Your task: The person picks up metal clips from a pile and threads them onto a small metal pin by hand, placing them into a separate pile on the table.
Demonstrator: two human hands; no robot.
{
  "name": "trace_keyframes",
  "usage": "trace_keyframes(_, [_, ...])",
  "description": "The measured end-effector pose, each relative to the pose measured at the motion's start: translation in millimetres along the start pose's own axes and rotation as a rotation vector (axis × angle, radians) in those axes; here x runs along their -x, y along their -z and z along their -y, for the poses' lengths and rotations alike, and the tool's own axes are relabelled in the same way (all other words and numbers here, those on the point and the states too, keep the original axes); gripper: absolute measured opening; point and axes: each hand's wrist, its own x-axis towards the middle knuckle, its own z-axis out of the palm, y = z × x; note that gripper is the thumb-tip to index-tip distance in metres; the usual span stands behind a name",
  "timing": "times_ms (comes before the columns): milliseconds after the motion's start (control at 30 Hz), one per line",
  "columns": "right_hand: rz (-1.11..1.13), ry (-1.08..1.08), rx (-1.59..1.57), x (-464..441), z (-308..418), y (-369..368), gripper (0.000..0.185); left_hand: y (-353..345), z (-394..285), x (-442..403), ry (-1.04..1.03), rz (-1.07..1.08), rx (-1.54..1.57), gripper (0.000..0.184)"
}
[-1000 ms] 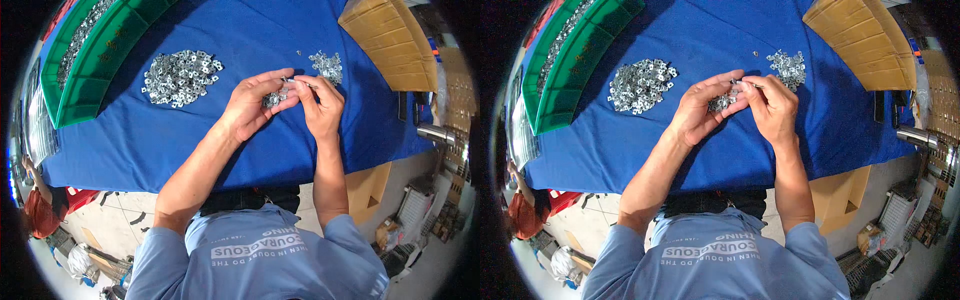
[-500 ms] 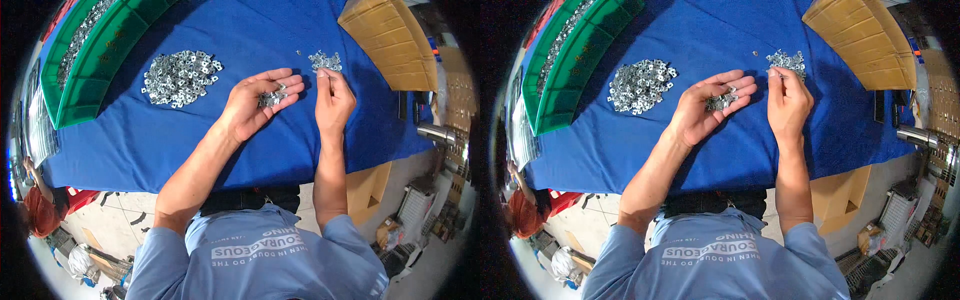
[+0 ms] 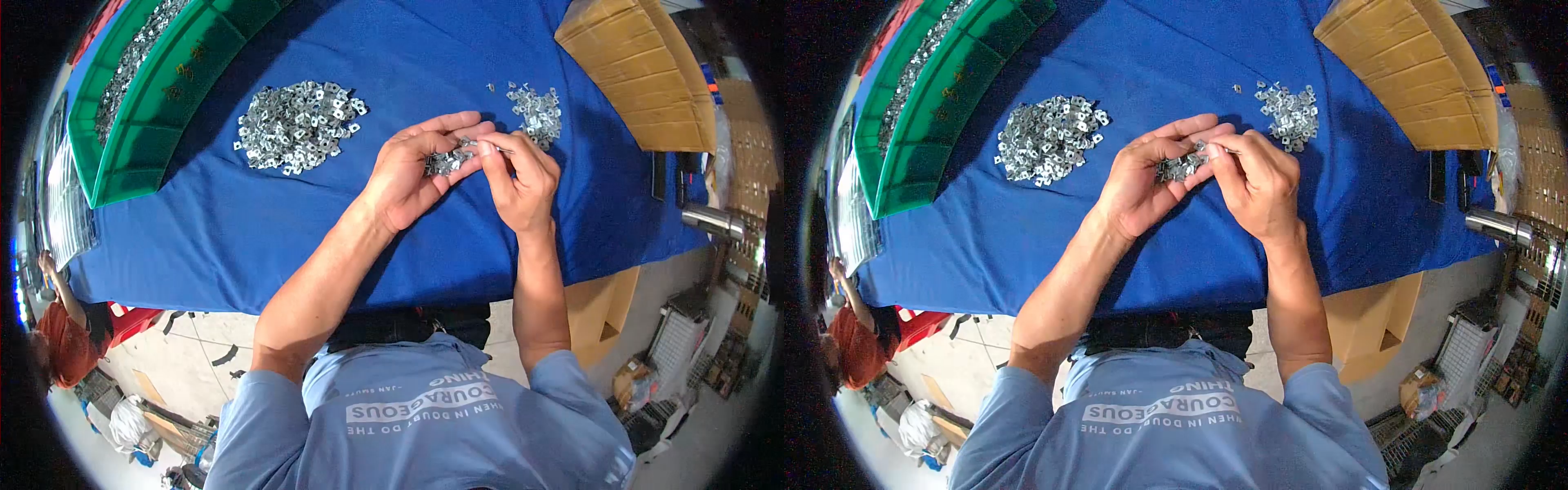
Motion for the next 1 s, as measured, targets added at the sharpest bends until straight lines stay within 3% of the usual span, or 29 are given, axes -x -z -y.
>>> trace_keyframes(767, [-0.016, -0.036, -0.056, -0.1, -2.6, -0.4, 0.012, 0.9, 5.3, 1.0, -0.011, -0.038, -0.123, 0.039])
trace_keyframes(833, [-0.132, -0.084, 0.034, 0.1, -6.0, 0.2, 0.013, -2.4, 3.2, 2.2, -0.019, -0.009, -0.103, 0.041])
trace_keyframes(900, [-0.305, -0.310, 0.095, -2.0, -19.1, 1.7, 0.015, -4.7, -1.0, 0.9, -0.002, -0.012, -0.072, 0.042])
trace_keyframes(1000, [-0.266, -0.437, 0.198, -1.7, -21.3, 14.3, 0.014, -2.4, -0.7, -1.0, 0.009, -0.006, -0.007, 0.046])
